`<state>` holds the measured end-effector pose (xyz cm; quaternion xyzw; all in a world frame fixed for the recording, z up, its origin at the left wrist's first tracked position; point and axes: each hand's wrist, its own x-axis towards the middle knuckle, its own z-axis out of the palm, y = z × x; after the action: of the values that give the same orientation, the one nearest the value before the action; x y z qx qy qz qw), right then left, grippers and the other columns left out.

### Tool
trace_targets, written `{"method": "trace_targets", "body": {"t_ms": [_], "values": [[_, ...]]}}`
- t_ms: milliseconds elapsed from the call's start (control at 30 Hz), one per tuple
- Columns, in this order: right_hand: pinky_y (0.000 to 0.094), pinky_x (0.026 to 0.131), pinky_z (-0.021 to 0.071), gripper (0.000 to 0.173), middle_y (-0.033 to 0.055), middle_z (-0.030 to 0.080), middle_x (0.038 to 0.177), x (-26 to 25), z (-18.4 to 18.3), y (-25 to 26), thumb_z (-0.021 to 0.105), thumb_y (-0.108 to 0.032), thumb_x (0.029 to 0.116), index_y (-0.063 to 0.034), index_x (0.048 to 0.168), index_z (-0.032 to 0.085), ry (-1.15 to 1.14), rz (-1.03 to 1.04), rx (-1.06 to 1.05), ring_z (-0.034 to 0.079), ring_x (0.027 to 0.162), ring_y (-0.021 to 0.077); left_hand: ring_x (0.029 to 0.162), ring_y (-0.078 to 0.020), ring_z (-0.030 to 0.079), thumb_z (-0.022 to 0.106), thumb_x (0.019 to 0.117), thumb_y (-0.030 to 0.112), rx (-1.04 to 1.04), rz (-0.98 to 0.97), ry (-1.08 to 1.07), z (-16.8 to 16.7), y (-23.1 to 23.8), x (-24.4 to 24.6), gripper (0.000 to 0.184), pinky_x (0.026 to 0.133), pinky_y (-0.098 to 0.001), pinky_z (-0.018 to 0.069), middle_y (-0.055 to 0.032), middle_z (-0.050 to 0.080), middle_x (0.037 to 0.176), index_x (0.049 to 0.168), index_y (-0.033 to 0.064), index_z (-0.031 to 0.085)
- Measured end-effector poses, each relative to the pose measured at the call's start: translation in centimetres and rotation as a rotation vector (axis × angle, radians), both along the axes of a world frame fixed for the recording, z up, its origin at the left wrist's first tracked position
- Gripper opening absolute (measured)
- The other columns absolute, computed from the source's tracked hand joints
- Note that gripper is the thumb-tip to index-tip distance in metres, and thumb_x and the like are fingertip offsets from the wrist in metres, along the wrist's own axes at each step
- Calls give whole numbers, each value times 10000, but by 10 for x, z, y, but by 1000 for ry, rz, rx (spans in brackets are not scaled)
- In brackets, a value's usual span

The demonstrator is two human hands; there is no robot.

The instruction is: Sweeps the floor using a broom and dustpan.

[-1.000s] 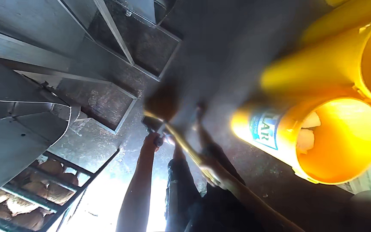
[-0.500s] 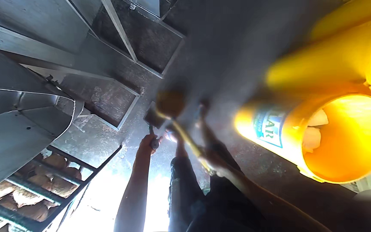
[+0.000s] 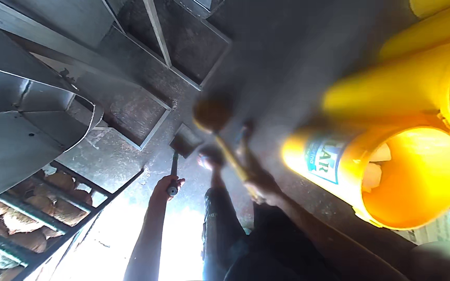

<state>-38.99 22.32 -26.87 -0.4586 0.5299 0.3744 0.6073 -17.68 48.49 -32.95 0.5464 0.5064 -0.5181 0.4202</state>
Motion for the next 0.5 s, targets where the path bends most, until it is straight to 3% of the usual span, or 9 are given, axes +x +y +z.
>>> {"method": "trace_targets", "body": {"t_ms": [67, 133, 233, 333, 433, 500], "values": [[302, 482, 477, 560, 68, 562, 823, -6, -8, 30, 552, -181, 1021, -183, 1553, 375, 17, 24, 68, 528, 540, 139, 496, -133, 564, 465, 1009, 46, -4, 4, -5, -1, -4, 4, 68, 426, -225, 494, -115, 569, 762, 1074, 34, 480], [297, 450, 475, 564, 66, 577, 768, -29, 18, 37, 556, -183, 1015, -182, 1555, 395, -15, 19, 96, 532, 501, 137, 473, -114, 559, 452, 1023, 74, -10, -9, 10, -3, 2, 5, 66, 395, -206, 461, -109, 589, 740, 1064, 37, 489], [279, 448, 499, 653, 25, 632, 745, -79, 83, 9, 600, -206, 903, -159, 1538, 458, -139, 2, -27, 560, 503, 109, 462, -81, 551, 410, 1051, 115, -49, -9, 40, 1, 36, -5, 129, 380, -176, 427, -99, 634, 751, 1064, 30, 506], [306, 505, 525, 697, 50, 663, 823, -97, 124, -36, 593, -170, 912, -119, 1577, 392, -236, 170, -207, 573, 543, 114, 479, -62, 548, 376, 1059, 121, -91, 29, 41, 17, 80, -28, 198, 392, -163, 425, -95, 656, 797, 1091, 6, 534], [330, 514, 520, 704, 76, 650, 844, -41, 105, -62, 564, -193, 974, -164, 1624, 294, -227, 298, -258, 565, 547, 138, 473, -51, 547, 356, 1062, 124, -64, 91, 46, 29, 113, -44, 248, 389, -156, 426, -95, 667, 809, 1123, -11, 554], [324, 495, 501, 686, 87, 605, 854, 20, 59, -60, 540, -170, 1020, -186, 1637, 240, -212, 274, -206, 542, 547, 149, 467, -52, 548, 360, 1056, 123, -26, 139, 46, 28, 131, -50, 239, 381, -155, 414, -110, 682, 831, 1117, -7, 552]]}}
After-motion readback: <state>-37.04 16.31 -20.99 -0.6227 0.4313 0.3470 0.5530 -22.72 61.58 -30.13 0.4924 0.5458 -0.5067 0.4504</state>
